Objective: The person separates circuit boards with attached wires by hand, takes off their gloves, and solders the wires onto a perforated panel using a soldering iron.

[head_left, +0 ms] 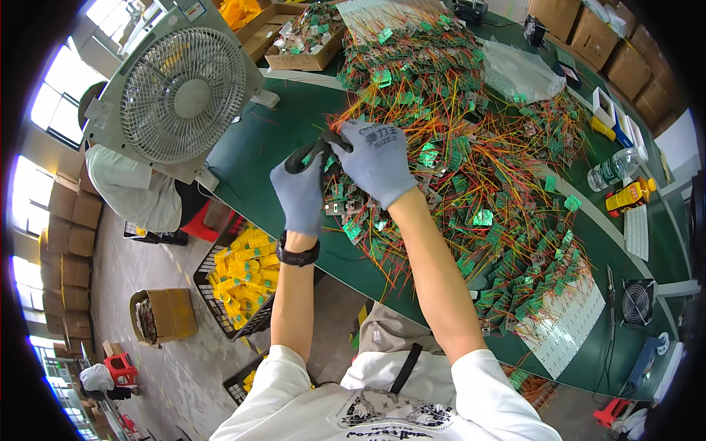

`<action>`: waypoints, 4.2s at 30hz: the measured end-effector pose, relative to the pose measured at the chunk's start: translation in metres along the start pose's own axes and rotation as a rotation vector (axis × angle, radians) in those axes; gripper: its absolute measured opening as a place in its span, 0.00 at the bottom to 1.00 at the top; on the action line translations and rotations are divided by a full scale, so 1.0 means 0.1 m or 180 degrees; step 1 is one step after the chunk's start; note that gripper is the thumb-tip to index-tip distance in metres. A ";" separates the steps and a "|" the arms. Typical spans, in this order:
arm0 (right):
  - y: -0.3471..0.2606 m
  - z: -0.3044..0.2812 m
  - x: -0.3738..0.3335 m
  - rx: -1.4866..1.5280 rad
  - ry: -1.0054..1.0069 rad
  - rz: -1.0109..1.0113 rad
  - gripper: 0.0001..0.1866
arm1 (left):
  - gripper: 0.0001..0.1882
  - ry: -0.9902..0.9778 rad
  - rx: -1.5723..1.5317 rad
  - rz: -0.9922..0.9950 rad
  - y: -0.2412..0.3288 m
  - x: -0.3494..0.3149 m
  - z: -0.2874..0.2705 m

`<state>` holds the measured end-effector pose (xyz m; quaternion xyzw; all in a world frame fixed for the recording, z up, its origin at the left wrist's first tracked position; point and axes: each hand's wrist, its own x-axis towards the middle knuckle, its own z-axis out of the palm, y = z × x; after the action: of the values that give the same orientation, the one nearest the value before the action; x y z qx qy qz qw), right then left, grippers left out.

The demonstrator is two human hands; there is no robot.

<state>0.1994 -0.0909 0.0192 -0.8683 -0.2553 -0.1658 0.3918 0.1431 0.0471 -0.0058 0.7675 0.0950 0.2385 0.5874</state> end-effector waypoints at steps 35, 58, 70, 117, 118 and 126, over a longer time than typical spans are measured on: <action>0.00 -0.20 0.05 -0.1153 0.0447 0.0586 0.27 | 0.19 -0.0122 -0.0268 0.0227 -0.20 0.23 0.06; 0.18 -1.66 -1.17 -0.0044 0.1841 0.0729 0.23 | 0.27 -0.0274 0.1097 0.1847 0.41 -1.56 0.35; 1.09 -1.11 -1.23 -0.1354 0.0468 0.2142 0.36 | 0.28 -0.1835 0.1974 0.3063 0.12 -1.42 0.79; -0.15 -0.54 -2.06 -0.1130 0.1165 0.1426 0.33 | 0.21 -0.0541 0.1467 0.1707 -0.08 -1.01 -0.72; -0.12 -0.53 -2.08 -0.1113 0.1164 0.1418 0.33 | 0.21 -0.0529 0.1482 0.1709 -0.13 -1.15 -0.75; 0.11 -0.33 -2.05 -0.0988 0.0543 0.1707 0.34 | 0.26 -0.1008 0.2509 0.1326 -0.17 -1.99 -0.36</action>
<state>0.0358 -0.1864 -0.0664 -0.9370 0.0447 -0.1657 0.3044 -0.0449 -0.0015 -0.0657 0.9616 -0.0684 0.1771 0.1983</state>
